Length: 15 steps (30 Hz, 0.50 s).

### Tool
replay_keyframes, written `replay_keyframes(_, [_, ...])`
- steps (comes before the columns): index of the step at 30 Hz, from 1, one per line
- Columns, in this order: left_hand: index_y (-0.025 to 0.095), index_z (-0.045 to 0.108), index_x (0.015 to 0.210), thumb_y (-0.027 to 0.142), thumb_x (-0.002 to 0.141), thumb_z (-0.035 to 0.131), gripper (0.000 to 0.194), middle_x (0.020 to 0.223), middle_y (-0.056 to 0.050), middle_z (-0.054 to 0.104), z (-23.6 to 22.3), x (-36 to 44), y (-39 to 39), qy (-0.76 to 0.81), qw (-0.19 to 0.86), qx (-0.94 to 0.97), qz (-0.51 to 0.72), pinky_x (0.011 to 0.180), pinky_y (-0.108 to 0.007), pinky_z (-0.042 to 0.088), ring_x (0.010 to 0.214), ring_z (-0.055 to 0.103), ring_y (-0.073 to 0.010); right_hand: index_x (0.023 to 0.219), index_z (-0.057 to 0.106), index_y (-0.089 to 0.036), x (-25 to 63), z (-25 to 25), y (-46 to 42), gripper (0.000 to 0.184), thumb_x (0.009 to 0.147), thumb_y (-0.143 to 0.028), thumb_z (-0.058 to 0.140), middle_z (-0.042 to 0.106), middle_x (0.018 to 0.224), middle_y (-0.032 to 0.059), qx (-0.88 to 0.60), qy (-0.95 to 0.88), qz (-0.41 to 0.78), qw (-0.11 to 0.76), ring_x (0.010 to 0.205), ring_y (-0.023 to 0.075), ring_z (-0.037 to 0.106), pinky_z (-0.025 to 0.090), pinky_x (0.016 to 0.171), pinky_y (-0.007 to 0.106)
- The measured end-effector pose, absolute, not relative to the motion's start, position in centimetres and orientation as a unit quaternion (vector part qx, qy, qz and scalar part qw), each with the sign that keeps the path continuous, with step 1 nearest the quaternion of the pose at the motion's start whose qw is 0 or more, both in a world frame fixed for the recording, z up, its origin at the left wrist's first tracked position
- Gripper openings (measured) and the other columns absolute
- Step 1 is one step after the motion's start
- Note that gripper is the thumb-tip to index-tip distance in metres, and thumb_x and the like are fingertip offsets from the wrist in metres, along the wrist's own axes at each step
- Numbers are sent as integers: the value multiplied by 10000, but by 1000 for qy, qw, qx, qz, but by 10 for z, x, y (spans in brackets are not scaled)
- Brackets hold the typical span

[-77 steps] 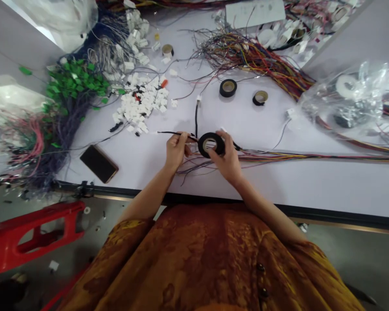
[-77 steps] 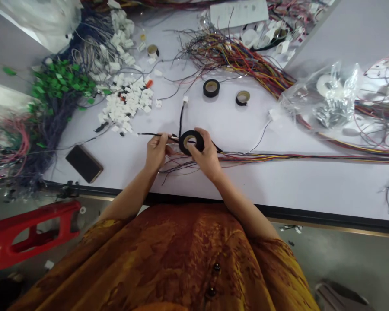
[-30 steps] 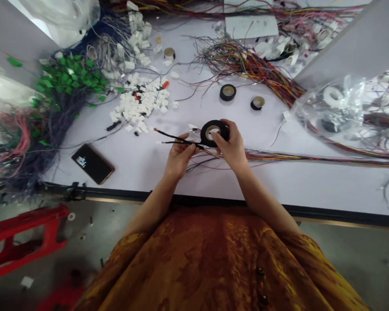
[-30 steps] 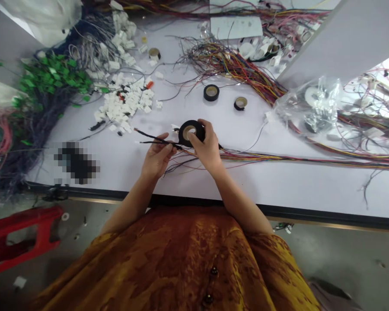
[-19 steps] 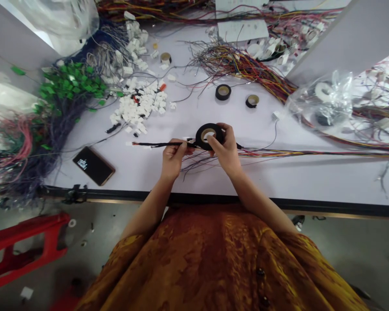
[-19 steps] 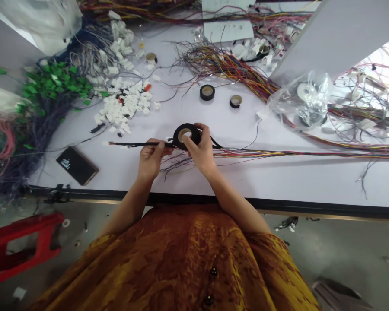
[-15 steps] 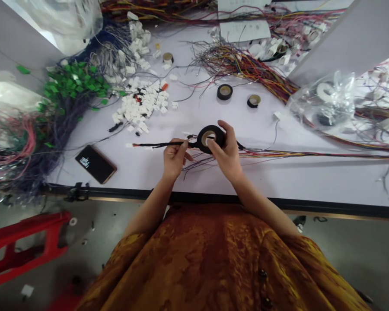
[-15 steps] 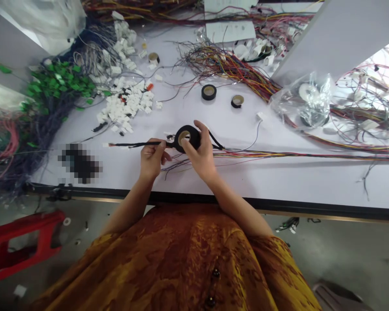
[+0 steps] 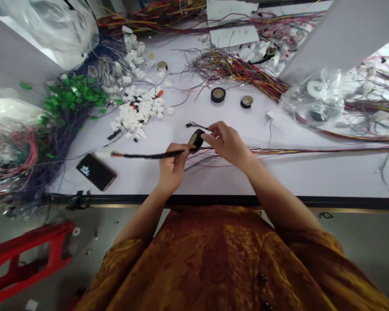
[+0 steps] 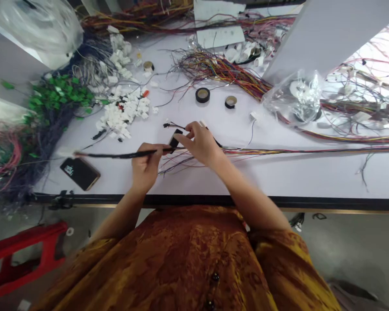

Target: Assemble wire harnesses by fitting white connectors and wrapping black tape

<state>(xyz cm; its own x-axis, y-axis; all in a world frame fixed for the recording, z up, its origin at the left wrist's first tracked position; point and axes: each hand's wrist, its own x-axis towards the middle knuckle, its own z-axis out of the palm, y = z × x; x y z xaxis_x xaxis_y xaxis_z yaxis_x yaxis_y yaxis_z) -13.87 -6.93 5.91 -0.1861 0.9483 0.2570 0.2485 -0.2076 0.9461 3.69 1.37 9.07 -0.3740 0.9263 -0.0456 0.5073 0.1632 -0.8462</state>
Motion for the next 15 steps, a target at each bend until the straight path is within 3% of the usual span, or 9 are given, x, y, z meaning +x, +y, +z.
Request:
replay_keyframes(3, [200,631,912,316,967,583,136,1078,-82,723,56,-141,-77,518,202,675,485,923,-378,566,1043,682,-192,1007,610,-140,20,101,54,290,821,-341,706,593,675,5,-476,-699,519,126,528,99,479,414,503,234])
replay_keyframes(5, [198,615,910,307,967,582,127,1083,-85,714,52,-141,-77,520,205,662,500,875,-360,580,1023,687,-188,1088,590,-140,11,101,66,308,828,-283,671,555,633,-19,-485,-659,556,149,488,93,436,370,450,225])
replay_keyframes(7, [193,593,912,330,966,590,147,1055,-79,712,48,-139,-73,532,244,588,558,775,-309,597,935,712,-167,1197,552,-146,12,95,59,332,888,-268,560,566,663,-6,-507,-618,557,226,491,107,455,389,439,232])
replay_keyframes(10, [192,538,906,415,947,615,239,954,-54,730,46,-133,-60,556,319,460,615,511,-207,530,640,698,-110,1326,517,-197,31,77,12,397,941,-281,470,647,891,70,-486,-663,454,343,714,174,619,539,588,293])
replay_keyframes(12, [200,495,896,472,918,640,309,894,-31,740,48,-130,-50,564,377,401,615,383,-177,438,463,620,-76,1335,541,-219,47,62,-27,423,919,-297,533,649,1067,109,-424,-746,381,345,924,229,654,587,739,358])
replay_keyframes(15, [213,468,897,502,898,657,345,864,-11,742,50,-127,-43,550,439,365,609,424,-181,495,468,639,-83,1122,652,-227,59,50,-57,234,922,-287,547,633,1121,110,-350,-807,346,327,947,220,646,584,793,368])
